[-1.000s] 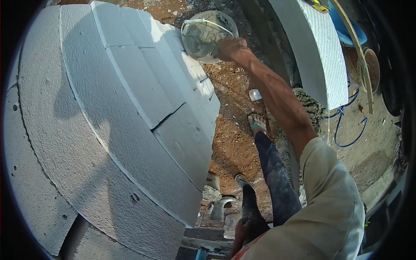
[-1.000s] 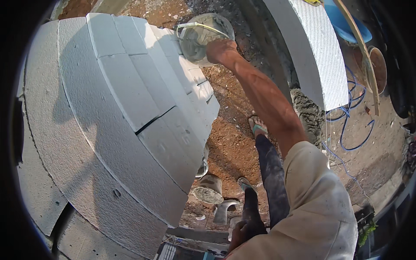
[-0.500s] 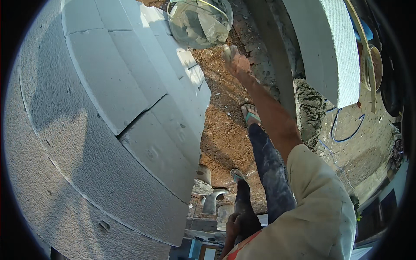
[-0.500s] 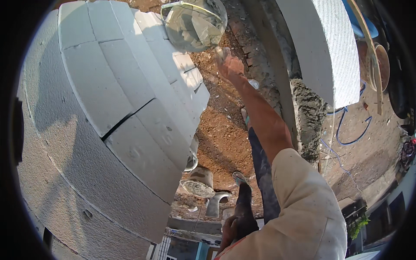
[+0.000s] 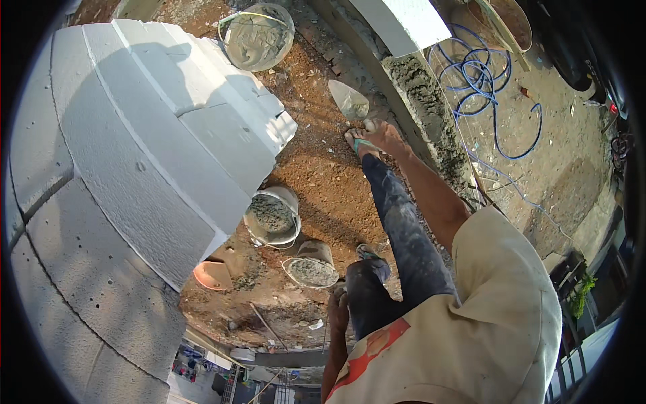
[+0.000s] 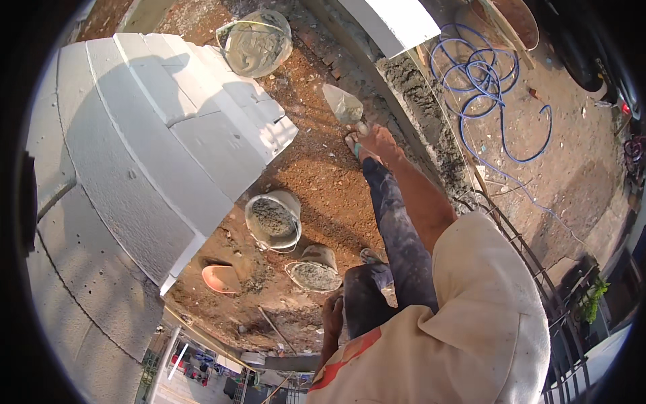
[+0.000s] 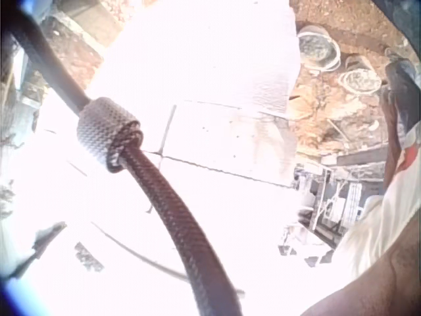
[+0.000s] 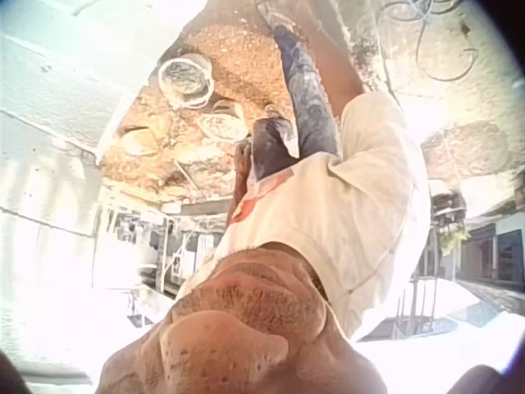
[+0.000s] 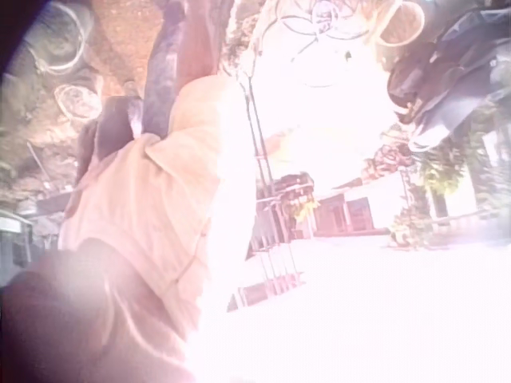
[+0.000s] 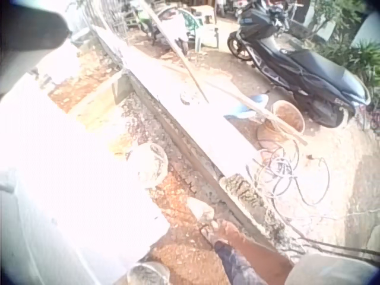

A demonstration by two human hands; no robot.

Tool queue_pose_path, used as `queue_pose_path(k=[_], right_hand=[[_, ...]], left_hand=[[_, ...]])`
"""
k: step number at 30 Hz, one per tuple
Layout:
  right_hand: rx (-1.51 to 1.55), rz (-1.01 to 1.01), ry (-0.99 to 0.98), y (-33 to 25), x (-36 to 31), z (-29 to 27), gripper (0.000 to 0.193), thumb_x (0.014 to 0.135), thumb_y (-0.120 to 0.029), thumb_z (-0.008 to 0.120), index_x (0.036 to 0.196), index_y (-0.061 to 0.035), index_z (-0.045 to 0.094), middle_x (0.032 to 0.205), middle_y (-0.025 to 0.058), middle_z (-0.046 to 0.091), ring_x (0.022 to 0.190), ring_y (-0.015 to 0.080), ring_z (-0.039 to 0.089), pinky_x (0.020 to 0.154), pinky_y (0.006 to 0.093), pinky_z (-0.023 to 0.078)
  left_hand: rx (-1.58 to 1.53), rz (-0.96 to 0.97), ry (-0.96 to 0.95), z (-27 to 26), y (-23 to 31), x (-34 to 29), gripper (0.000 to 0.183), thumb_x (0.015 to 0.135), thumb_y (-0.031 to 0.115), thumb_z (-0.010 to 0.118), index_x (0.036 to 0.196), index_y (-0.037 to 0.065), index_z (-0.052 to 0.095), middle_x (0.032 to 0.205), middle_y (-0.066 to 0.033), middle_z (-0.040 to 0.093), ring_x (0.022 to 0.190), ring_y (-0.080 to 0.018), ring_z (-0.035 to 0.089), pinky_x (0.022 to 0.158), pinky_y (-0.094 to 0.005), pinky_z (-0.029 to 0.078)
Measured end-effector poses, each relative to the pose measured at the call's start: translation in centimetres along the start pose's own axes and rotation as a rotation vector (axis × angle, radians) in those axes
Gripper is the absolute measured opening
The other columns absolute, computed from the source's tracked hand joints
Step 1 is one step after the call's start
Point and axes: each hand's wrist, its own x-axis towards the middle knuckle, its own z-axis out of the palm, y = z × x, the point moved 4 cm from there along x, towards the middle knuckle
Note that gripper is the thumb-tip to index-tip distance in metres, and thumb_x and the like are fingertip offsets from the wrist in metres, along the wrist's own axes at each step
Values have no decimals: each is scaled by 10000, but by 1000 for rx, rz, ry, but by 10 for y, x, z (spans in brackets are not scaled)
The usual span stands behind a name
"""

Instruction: The person applies mortar to a concrete block using a trowel, places it onto a wall, and taps it with a hammer. The person then measures the wall using a tape measure and spreads mortar along the wall edge using a trowel.

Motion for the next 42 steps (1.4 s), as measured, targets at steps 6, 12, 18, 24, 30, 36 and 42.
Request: queue_pose_path(k=[6,12,18,24,30,36,42], right_hand=[[-5,-254,143,182,-209,-20,374,887,-311,770,997,38,693,781,137,673,707,268,677,621,426,543],[352,156,-122,381,-457,23,297,901,-238,755,1068,7,737,980,124,739,749,220,692,646,384,559],[232,705,-301,480,-637,87,273,992,-123,589,1220,-38,713,1066,135,780,801,240,724,673,374,577],[298,809,-358,517,-688,136,245,934,14,691,1126,-99,590,739,56,637,551,163,603,468,315,456],[344,794,-243,571,-676,162,301,881,3,732,1152,-66,621,761,46,638,558,169,629,506,333,517],[534,911,-96,632,-720,186,331,871,-34,776,1178,-28,653,801,83,706,592,197,691,524,347,570],[500,980,-88,620,-808,212,327,891,-53,788,1185,-91,651,726,36,640,597,142,649,531,317,541]], left_hand=[[175,76,14,-59,-100,0,415,1004,234,649,1303,-54,647,1182,-215,742,1103,-308,713,948,-415,546],[301,277,49,-119,-208,5,401,990,302,682,1235,-16,693,1096,-145,754,1043,-224,686,931,-365,523],[378,108,49,-141,-305,-5,510,930,332,737,1267,-46,672,1182,-249,737,1137,-358,704,973,-427,540],[710,163,183,-156,-358,92,605,910,368,682,1373,-16,620,1318,-285,673,1346,-442,559,1204,-464,381],[799,116,307,-140,-287,252,1062,840,244,795,1668,104,145,1705,-158,253,1556,-420,252,1280,-499,256],[1376,195,242,-160,-238,359,913,855,199,738,1649,194,287,1690,-94,333,1578,-333,271,1271,-591,201],[935,486,152,-206,-270,328,376,936,361,722,923,-13,694,801,-165,719,686,-344,661,657,-447,526]])
